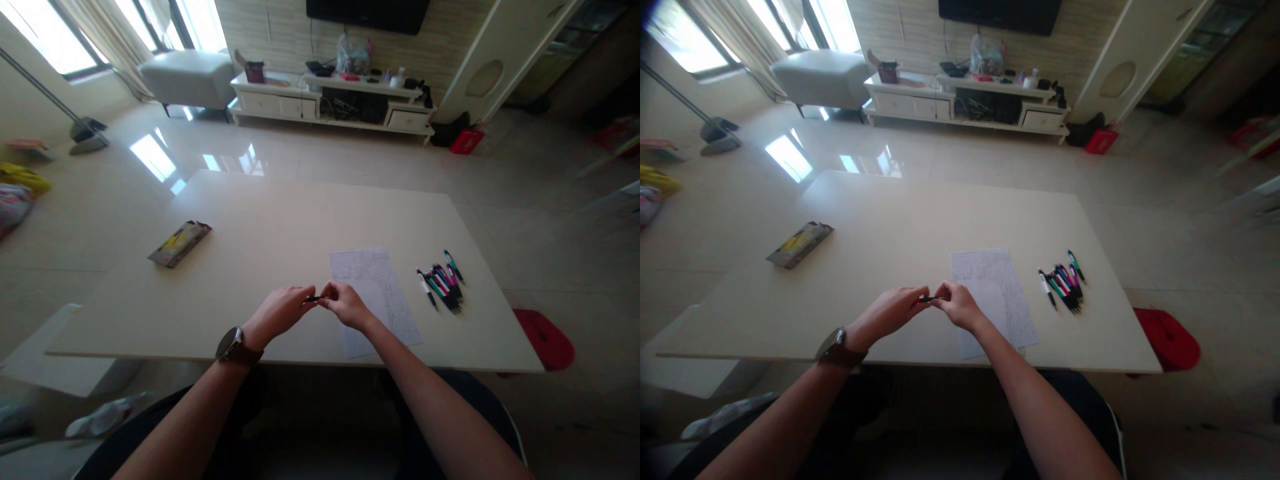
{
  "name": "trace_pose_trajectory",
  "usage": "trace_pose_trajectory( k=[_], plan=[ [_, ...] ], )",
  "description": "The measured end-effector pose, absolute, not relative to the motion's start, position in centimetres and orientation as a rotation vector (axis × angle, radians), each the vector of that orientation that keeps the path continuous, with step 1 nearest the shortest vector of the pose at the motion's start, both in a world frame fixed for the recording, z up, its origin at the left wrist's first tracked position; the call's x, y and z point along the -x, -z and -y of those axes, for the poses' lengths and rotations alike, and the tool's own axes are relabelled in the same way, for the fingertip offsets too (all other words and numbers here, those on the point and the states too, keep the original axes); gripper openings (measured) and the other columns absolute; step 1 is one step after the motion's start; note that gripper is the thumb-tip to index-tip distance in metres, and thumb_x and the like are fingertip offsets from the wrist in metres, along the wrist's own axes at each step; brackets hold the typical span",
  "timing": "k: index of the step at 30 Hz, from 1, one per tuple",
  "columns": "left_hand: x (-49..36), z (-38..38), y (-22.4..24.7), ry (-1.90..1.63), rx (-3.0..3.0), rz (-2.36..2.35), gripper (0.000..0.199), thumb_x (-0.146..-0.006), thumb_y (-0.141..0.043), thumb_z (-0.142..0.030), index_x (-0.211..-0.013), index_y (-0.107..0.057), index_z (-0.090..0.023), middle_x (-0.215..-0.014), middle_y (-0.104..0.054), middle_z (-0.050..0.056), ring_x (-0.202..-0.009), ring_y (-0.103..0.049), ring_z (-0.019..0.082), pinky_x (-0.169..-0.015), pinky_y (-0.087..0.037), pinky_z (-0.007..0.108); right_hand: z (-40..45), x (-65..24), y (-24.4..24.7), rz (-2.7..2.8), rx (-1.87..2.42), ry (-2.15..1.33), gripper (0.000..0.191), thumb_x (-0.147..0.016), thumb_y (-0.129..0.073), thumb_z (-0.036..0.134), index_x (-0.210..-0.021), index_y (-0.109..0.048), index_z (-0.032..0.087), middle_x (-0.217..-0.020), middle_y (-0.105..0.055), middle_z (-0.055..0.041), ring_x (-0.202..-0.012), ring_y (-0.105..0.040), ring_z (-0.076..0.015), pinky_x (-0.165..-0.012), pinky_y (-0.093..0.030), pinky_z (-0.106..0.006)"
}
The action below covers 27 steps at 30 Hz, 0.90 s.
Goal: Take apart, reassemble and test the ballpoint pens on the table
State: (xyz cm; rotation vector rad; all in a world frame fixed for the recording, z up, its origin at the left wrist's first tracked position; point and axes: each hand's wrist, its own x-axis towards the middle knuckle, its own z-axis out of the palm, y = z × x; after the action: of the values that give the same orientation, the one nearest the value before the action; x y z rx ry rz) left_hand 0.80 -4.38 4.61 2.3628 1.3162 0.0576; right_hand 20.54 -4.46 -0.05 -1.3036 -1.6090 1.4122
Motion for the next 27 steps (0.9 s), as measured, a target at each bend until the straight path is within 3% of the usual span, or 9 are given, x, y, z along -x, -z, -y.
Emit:
trace_pose_trajectory(
  k=[3, 6, 9, 12, 16, 19, 23, 27],
  plan=[
    [-0.69, 4.32, -4.66, -0.05, -2.353, -1.342, 0.021, -0.096, -0.052, -0.042, -0.104, -0.058, -0.024, -0.086, -0.071, 0.004, -0.076, -0.067, 0.021, -0.059, -0.036, 0.028, 4.23, -20.42, -0.48, 1.512, 1.254, -1.409, 0.02, -0.072, -0.072, 0.027, -0.08, -0.057, 0.017, -0.075, -0.061, 0.0003, -0.069, -0.057, -0.0127, -0.063, -0.043, -0.025],
    [-0.63, 4.25, -4.8, -0.074, -2.349, -1.365, 0.018, -0.096, -0.051, -0.037, -0.107, -0.055, -0.023, -0.088, -0.071, 0.006, -0.079, -0.067, 0.022, -0.061, -0.037, 0.029, 4.22, -20.33, -0.75, 1.478, 1.256, -1.516, 0.021, -0.082, -0.063, 0.037, -0.081, -0.059, 0.017, -0.069, -0.062, -0.0012, -0.062, -0.057, -0.0133, -0.059, -0.044, -0.025],
    [-0.51, 4.24, -4.86, -0.084, -2.33, -1.393, 0.018, -0.096, -0.05, -0.035, -0.108, -0.053, -0.022, -0.09, -0.071, 0.007, -0.08, -0.068, 0.023, -0.061, -0.038, 0.03, 4.36, -20.21, -0.68, 1.473, 1.258, -1.609, 0.045, -0.093, -0.045, 0.051, -0.075, -0.064, 0.014, -0.06, -0.062, -0.0043, -0.052, -0.055, -0.0132, -0.053, -0.043, -0.026],
    [-0.34, 4.38, -4.76, -0.061, -2.328, -1.379, 0.018, -0.096, -0.049, -0.034, -0.109, -0.053, -0.022, -0.09, -0.071, 0.007, -0.081, -0.068, 0.024, -0.062, -0.039, 0.031, 4.46, -20.01, -0.56, 1.415, 1.28, -1.646, 0.066, -0.094, -0.034, 0.067, -0.069, -0.065, 0.014, -0.054, -0.06, -0.006, -0.045, -0.052, -0.0131, -0.048, -0.041, -0.026],
    [-0.14, 4.56, -4.44, -0.025, -2.341, -1.392, 0.016, -0.099, -0.043, -0.032, -0.106, -0.053, -0.022, -0.089, -0.071, 0.007, -0.08, -0.068, 0.023, -0.062, -0.039, 0.03, 4.45, -19.72, -0.48, 1.433, 1.292, -1.703, 0.078, -0.09, -0.027, 0.079, -0.059, -0.061, 0.016, -0.047, -0.056, -0.0052, -0.04, -0.05, -0.0123, -0.044, -0.036, -0.025],
    [-0.01, 4.47, -4.26, -0.034, -2.355, -1.379, 0.017, -0.097, -0.047, -0.034, -0.109, -0.052, -0.022, -0.092, -0.071, 0.007, -0.082, -0.068, 0.023, -0.062, -0.038, 0.03, 4.26, -19.69, -0.28, 1.491, 1.31, -1.63, 0.065, -0.092, -0.04, 0.07, -0.061, -0.06, 0.016, -0.048, -0.055, -0.0028, -0.043, -0.049, -0.0114, -0.046, -0.037, -0.024],
    [0.07, 4.26, -4.37, -0.082, -2.342, -1.367, 0.016, -0.098, -0.046, -0.035, -0.106, -0.053, -0.023, -0.092, -0.071, 0.007, -0.079, -0.066, 0.021, -0.061, -0.037, 0.03, 3.95, -19.9, -0.09, 1.558, 1.326, -1.454, 0.028, -0.081, -0.066, 0.044, -0.081, -0.065, 0.016, -0.065, -0.062, -0.0012, -0.058, -0.056, -0.0122, -0.054, -0.042, -0.024],
    [-0.02, 4.24, -4.4, -0.084, -2.343, -1.36, 0.013, -0.098, -0.044, -0.03, -0.099, -0.054, -0.022, -0.089, -0.07, 0.006, -0.077, -0.065, 0.02, -0.061, -0.036, 0.03, 3.92, -19.88, -0.12, 1.49, 1.3, -1.526, 0.03, -0.086, -0.058, 0.046, -0.078, -0.06, 0.017, -0.064, -0.062, -0.0023, -0.054, -0.056, -0.0128, -0.052, -0.044, -0.025]
  ],
)
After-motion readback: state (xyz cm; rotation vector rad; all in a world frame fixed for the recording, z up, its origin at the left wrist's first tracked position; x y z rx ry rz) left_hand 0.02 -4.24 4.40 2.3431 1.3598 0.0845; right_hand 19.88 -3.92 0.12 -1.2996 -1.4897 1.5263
